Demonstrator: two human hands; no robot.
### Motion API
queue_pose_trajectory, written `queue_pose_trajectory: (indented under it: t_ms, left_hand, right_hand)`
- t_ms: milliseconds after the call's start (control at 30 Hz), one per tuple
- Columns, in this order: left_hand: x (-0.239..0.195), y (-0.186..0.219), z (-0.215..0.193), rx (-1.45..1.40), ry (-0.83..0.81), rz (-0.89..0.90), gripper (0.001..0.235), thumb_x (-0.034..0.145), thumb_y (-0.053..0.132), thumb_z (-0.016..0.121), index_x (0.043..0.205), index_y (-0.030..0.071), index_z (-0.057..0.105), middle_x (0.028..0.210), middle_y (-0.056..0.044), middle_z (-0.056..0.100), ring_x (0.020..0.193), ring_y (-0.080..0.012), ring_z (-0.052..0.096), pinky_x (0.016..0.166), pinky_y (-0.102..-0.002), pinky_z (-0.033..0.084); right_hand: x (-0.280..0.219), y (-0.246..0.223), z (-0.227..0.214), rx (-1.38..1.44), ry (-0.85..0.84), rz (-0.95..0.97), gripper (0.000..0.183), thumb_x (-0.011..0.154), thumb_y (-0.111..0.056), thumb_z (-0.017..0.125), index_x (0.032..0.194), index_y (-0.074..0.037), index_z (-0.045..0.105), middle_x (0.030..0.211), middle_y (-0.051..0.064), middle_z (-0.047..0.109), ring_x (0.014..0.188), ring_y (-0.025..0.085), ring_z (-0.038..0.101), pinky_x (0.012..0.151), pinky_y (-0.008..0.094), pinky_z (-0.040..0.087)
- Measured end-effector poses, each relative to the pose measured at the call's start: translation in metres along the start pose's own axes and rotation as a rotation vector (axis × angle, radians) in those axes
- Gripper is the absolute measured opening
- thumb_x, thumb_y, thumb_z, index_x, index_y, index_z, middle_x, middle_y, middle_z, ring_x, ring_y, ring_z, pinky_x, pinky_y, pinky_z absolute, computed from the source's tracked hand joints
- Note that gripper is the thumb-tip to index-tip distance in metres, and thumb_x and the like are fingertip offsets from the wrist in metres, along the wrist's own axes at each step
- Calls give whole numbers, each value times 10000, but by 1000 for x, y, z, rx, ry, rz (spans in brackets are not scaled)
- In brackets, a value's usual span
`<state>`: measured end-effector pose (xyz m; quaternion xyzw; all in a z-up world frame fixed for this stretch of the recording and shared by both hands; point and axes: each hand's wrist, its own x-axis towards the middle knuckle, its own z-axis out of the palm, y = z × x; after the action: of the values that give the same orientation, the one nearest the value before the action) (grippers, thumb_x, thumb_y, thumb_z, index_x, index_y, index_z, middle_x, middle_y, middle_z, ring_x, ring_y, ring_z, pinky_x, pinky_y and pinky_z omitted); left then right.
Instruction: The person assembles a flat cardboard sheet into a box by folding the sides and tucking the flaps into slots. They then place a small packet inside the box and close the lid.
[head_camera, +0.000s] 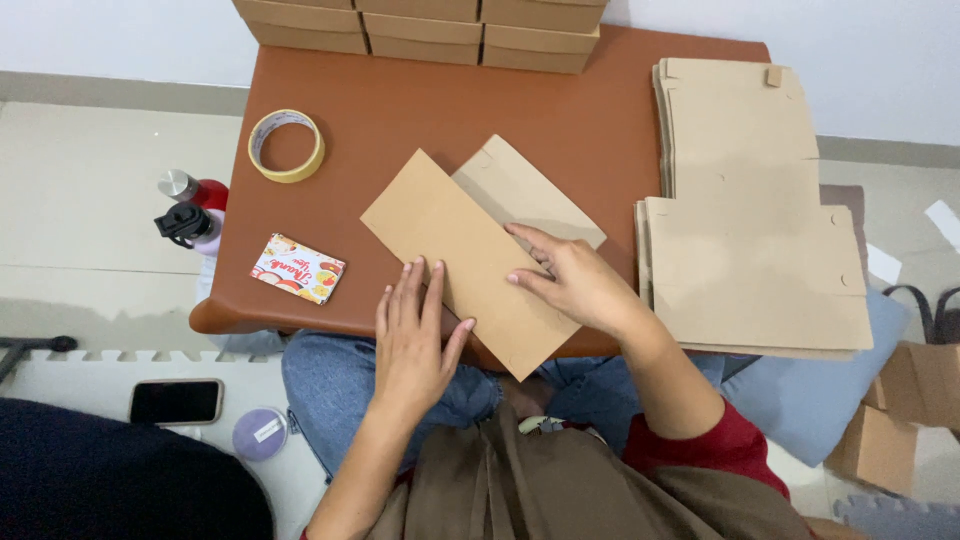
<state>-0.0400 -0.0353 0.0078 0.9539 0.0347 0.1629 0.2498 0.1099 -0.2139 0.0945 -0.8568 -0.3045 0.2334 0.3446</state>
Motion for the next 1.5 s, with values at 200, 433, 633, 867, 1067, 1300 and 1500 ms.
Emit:
queue_pose_trajectory:
  t_ms: [200,433,633,867,1067,1300,1500]
  left_hand:
    - [5,-1,11,79,-84,-80,837,967,558,560,1570,39,304,1625,-226,265,1529,-327,226,1218,-562,87]
    - [41,-21,13,206,-110,-164,835,987,522,515,1556,-47,290,1602,-272,301,1511,-361,265,1220,-548,138]
    - [54,-11,35,220,-155,-116,650,1025,325,487,1570,20,307,1599,-275,279,1512,-424,203,1220,-559,103]
    - [60,13,43,178,-226,-23,722,1034,550,354,1611,136,223,1651,-227,161,1541,-423,56,1197,-629,-47]
    - [60,10,43,184,-228,18,685,1034,560,313,1610,195,244,1664,-172,180,1547,-387,61,1189,-640,-69]
    - [58,8,46,195,-207,9,635,1039,492,289,1612,221,239,1667,-148,190,1546,-362,84,1193,-647,-45]
    - [58,7,52,248,-205,15,685,1030,503,304,1608,146,220,1666,-144,187,1542,-361,94,1195,-644,2]
  right_hand:
    - [-22,23,32,-194,133,51,795,895,-310,727,1565,-132,337,1239,171,561,1107,416,633,872,544,557]
    - [-33,42,52,-421,286,-23,519,966,-445,634,1425,-212,569,1349,79,468,1237,299,482,999,437,433]
    - [-26,41,28,-363,370,97,1122,707,-627,829,1550,-56,360,1499,341,306,1446,492,237,1143,589,197]
    - [-23,45,28,-436,340,17,1047,777,-533,805,1576,-52,331,1344,246,489,1291,397,464,1074,503,329]
    - [-9,57,25,-573,82,-73,808,925,-517,653,1504,1,429,1529,232,441,1465,325,377,1154,415,338]
    - [61,45,0,-520,-120,-227,843,919,-490,666,1512,40,385,1555,281,390,1462,374,364,1169,465,347]
    - [98,20,-12,-368,-185,-293,566,1015,-137,516,1507,94,361,1552,333,355,1447,446,332,1153,544,338]
